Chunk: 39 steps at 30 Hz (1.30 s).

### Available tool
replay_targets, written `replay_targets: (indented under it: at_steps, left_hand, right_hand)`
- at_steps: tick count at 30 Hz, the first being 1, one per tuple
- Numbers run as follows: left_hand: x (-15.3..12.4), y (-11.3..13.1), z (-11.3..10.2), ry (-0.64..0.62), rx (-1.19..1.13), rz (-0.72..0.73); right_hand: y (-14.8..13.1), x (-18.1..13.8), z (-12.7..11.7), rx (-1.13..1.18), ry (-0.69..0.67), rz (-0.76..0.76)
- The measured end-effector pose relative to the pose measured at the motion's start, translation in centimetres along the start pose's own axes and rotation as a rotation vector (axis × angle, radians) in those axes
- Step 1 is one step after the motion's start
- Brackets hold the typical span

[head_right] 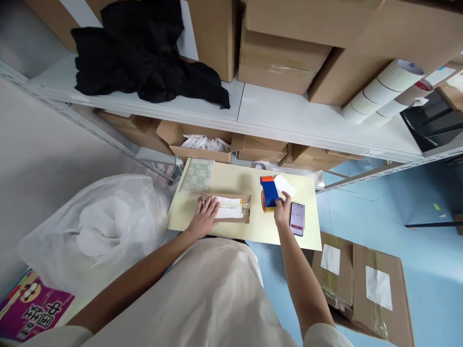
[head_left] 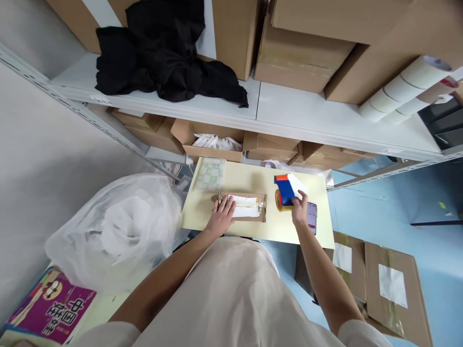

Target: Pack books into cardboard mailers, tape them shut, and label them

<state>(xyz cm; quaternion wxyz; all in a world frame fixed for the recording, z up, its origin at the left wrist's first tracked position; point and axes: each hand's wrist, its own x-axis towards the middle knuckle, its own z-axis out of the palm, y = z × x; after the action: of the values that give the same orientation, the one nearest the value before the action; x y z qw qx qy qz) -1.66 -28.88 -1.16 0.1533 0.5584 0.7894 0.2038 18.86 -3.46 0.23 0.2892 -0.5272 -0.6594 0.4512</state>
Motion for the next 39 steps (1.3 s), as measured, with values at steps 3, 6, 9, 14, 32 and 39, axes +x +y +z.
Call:
replay_targets:
  at_steps: [3,6,9,14,32,39]
  left_hand:
    - [0.0,-0.1,0.2,-0.002,-0.018,0.015]
    - [0.0,0.0,0.4,-0.007,-0.037,0.041]
    - [0.0,0.2,0.5,-0.018,-0.075,0.059]
    - [0.2,0.4,-0.3,-0.039,-0.084,0.066]
    - [5.6,1.8,-3.8,-0.234,-1.583,-0.752]
    - [5.6,2.4,-4.9,-0.27,-1.659,-0.68]
  right_hand:
    - [-3.9,-0.5,-1.3,0.181,0.08,-0.104]
    - [-7.5,-1.3,-0.6,0.244,-0.194,-0.108]
    - [-9.2,-1.9,1.0,0.227,-0.542,-0.064]
    - [-8.8,-1.6,3.1,0.141,-0.741,-0.068]
    - [-8.8,-0.3,2.7,0.104,-0.741,-0.124]
    - [-9.6,-0.5,2.1,0.177,-0.726,-0.097]
